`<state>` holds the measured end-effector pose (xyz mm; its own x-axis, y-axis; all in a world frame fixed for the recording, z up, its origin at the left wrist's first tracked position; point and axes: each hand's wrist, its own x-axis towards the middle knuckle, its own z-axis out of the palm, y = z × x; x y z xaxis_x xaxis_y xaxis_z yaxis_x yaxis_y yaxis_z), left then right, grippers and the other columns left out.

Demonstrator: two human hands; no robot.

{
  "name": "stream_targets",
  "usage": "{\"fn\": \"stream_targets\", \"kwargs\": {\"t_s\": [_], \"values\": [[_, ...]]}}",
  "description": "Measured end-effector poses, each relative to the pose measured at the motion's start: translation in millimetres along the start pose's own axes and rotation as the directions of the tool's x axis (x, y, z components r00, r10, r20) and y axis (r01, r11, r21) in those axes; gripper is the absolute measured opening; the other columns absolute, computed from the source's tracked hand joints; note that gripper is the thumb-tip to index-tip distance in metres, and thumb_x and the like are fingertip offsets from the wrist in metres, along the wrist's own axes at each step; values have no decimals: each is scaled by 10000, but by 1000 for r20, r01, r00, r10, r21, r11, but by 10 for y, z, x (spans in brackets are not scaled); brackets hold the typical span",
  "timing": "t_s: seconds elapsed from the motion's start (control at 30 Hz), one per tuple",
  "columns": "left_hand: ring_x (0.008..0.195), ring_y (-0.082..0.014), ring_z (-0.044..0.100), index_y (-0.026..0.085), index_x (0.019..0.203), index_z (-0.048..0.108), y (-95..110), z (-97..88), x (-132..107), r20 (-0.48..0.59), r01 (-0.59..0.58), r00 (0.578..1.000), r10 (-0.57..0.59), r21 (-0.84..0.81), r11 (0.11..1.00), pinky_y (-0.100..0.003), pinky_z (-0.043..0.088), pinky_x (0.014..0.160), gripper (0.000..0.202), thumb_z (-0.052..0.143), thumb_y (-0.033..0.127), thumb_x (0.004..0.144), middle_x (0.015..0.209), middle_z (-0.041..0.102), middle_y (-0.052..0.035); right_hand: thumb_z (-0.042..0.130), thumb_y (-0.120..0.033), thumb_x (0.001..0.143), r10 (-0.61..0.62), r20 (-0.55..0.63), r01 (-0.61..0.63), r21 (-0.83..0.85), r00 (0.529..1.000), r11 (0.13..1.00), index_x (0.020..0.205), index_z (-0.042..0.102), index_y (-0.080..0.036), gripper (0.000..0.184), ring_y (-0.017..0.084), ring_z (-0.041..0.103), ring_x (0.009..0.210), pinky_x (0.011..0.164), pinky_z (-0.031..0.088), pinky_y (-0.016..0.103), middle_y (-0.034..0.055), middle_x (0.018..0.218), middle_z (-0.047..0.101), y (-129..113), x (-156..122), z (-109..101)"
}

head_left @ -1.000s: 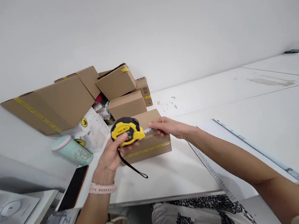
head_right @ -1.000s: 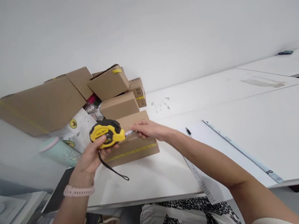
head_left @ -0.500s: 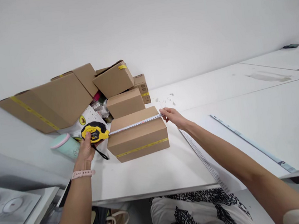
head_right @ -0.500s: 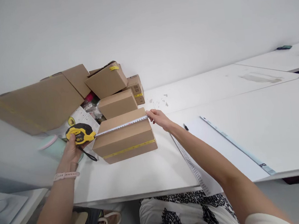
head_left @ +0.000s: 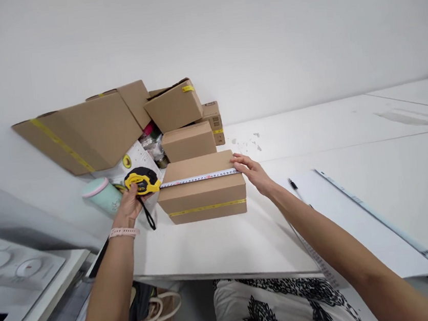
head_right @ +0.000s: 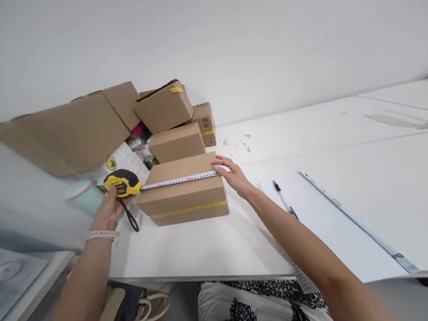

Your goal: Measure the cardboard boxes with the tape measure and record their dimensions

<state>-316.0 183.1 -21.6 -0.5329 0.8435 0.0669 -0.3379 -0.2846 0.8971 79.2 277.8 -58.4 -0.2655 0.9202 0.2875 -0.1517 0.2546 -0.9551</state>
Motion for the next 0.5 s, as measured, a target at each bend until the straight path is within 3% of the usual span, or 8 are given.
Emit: {"fn": "stream_targets", "kwargs": {"t_s": [0.07,0.23,0.33,0.5], "values": [[774,-177,754,195,978,681,-54,15,-19,-21,-19,1000,18,-44,999,-383,639,840,271,854,271,785,840,781,-16,728,-642,771,4,11,-4,0,1000,1000,1031,738,-264,459,270,369,1469,1185,312,428,75,1571,441,15,-4,0],[893,-167,746,212,967,679,-243,86,-87,-59,-51,997,42,-160,986,-371,596,948,214,828,258,821,914,782,-13,761,-637,749,41,9,-41,9,999,999,989,754,-262,446,293,380,1469,1192,320,453,73,1582,433,11,-5,3],[934,-172,747,203,995,692,-366,173,-135,-58,-44,998,33,-209,977,-349,564,995,232,802,347,851,945,785,-38,765,-620,756,50,6,-50,20,999,999,983,750,-260,425,289,390,1465,1190,326,462,71,1593,419,16,-5,3],[1073,-256,728,152,1071,717,-463,302,-214,-28,-27,999,21,-239,971,-377,537,1024,454,753,543,844,989,789,-120,740,-604,788,47,7,-47,-7,999,999,963,752,-267,380,301,391,1464,1190,329,481,55,1591,428,40,-4,-6]]}}
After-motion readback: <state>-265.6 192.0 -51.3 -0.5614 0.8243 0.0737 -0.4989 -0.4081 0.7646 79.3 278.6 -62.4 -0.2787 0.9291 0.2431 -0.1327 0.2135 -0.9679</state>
